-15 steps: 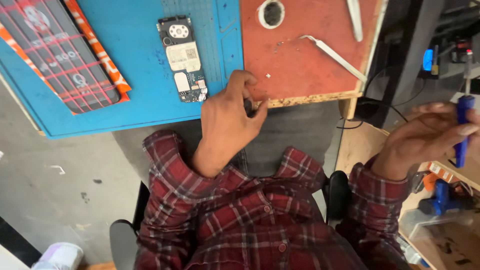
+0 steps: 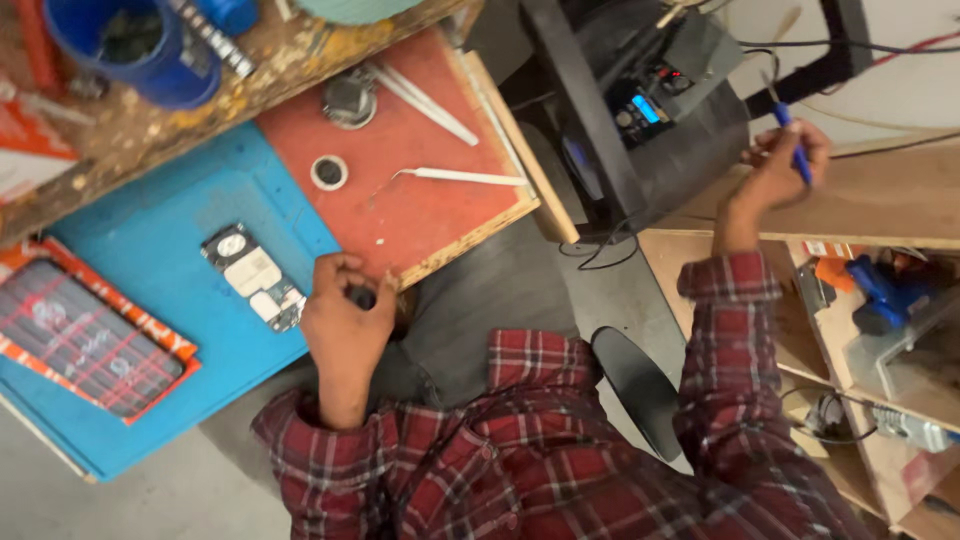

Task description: The person sits at a workbench and uses a soldering iron to apply solder to a small electronic component held in the left hand. The person repeatedly touches the component with the soldering iron and adjusts its position on the mat.

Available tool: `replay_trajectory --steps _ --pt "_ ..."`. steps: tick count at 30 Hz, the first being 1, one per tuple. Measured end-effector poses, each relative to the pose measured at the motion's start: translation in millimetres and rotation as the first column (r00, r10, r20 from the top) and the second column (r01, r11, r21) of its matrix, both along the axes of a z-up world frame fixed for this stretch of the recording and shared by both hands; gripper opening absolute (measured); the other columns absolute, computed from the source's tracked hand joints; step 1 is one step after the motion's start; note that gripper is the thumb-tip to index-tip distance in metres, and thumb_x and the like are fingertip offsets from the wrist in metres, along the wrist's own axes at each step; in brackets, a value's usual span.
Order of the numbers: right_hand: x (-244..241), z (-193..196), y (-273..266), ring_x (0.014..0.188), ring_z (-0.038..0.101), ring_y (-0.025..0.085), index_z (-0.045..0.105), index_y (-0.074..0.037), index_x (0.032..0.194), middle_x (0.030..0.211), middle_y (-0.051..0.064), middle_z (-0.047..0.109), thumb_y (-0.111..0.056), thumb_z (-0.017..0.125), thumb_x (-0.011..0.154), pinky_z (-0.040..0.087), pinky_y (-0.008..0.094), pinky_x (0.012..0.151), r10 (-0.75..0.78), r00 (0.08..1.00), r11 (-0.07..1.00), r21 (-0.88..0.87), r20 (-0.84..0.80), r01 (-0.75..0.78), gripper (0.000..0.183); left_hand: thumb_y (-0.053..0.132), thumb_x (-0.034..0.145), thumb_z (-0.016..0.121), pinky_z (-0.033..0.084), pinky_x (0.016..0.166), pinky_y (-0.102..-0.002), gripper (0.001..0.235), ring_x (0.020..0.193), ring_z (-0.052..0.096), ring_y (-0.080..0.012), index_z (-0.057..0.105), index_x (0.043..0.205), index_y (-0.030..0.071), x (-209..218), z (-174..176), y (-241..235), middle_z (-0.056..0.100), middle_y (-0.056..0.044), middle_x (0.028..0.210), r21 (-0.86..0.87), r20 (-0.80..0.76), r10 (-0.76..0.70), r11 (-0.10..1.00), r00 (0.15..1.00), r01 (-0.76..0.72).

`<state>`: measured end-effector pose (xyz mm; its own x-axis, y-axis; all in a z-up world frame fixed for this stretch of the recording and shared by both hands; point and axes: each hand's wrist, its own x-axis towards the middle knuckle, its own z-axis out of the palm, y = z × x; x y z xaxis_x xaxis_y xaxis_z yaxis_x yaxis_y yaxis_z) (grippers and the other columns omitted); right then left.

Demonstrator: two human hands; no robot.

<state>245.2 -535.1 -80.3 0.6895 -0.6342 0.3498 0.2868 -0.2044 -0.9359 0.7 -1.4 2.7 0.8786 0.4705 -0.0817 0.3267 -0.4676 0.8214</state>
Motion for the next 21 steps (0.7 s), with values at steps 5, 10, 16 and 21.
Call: replay_trajectory --steps 5,10,16,21 --pt "29 -36 -22 0.062 0.063 0.011 0.072 0.0 0.113 0.079 0.006 0.07 -0.014 0.07 0.108 0.053 0.026 0.053 0.063 0.989 0.997 -0.024 -0.137 -0.067 0.015 0.017 0.083 0.085 0.051 0.064 -0.035 0.037 0.069 0.071 -0.0213 0.059 0.106 0.005 6 9 -3 0.072 -0.006 0.077 0.004 -0.039 0.017 1.0 0.999 -0.017" --pt "38 -61 -11 0.066 0.063 0.009 0.073 -0.001 0.118 0.084 0.006 0.071 -0.015 0.068 0.109 0.054 0.023 0.058 0.134 0.967 0.971 -0.164 -0.219 -0.172 0.018 0.015 0.083 0.085 0.051 0.063 -0.032 0.036 0.068 0.07 -0.0189 0.059 0.105 0.004 13 18 -9 0.072 -0.007 0.077 0.002 -0.05 0.065 0.998 0.997 -0.065" --pt "44 -72 -3 0.101 0.07 0.029 0.072 0.0 0.126 0.112 0.016 0.074 -0.02 0.067 0.116 0.057 0.041 0.091 0.066 0.991 0.615 -0.777 -0.12 -0.135 0.023 0.017 0.083 0.085 0.052 0.064 -0.034 0.036 0.067 0.069 -0.0188 0.058 0.103 0.005 16 22 -11 0.07 -0.007 0.074 -0.002 -0.066 0.079 0.997 0.995 -0.079" --pt "57 -87 6 0.113 0.063 0.04 0.07 0.003 0.132 0.122 0.021 0.066 -0.039 0.062 0.115 0.05 0.049 0.098 0.004 0.983 0.446 -0.879 -0.186 -0.168 0.046 0.019 0.083 0.086 0.054 0.064 -0.035 0.037 0.072 0.072 -0.0254 0.059 0.105 0.006 9 12 -7 0.07 -0.008 0.079 0.058 0.027 0.055 0.997 0.998 -0.056"
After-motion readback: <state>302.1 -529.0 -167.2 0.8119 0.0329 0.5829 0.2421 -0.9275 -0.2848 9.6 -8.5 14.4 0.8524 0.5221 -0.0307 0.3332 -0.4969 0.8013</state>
